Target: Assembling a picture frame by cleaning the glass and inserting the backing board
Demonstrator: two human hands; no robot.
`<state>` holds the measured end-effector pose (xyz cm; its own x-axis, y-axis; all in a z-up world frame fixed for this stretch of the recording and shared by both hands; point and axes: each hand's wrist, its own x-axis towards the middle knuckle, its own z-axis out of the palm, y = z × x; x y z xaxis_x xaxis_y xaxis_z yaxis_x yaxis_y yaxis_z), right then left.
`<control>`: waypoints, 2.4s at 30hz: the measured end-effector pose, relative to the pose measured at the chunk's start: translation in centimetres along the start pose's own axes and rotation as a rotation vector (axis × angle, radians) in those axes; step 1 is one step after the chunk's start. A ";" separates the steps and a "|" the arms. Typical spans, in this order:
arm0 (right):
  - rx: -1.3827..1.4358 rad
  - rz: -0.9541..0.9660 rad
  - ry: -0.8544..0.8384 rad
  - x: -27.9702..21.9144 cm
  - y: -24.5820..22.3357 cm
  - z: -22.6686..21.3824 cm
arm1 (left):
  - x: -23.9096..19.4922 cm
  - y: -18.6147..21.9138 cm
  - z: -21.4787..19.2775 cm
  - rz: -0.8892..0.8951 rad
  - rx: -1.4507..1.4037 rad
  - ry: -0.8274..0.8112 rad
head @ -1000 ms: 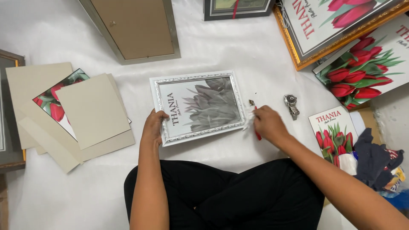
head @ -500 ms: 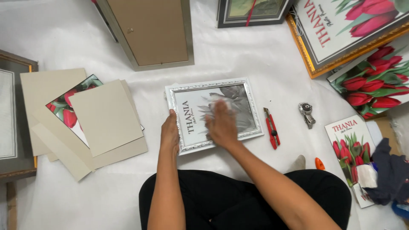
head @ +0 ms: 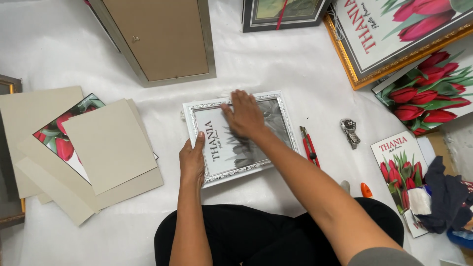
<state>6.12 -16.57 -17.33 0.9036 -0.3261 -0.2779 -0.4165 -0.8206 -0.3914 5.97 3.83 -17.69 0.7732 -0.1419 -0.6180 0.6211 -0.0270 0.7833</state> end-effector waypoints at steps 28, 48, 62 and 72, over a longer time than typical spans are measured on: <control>0.287 -0.170 -0.148 -15.7 -7.0 3.9 | 0.3 -0.8 -0.4 0.053 0.040 0.000; -0.257 0.165 -0.121 -7.6 9.9 -0.6 | 2.5 -2.4 -0.8 0.032 -0.029 -0.059; -0.143 -0.245 0.227 -20.6 3.8 5.8 | 3.8 -4.3 -1.2 0.079 -0.099 -0.031; 0.108 0.342 -0.039 -17.6 10.6 -9.1 | -3.0 2.4 -1.1 0.180 -0.004 -0.118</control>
<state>-13.25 -23.77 -8.61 0.7065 -0.5530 -0.4416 -0.7041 -0.6123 -0.3596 5.30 5.32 -14.09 0.8517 -0.2588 -0.4557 0.4748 0.0133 0.8800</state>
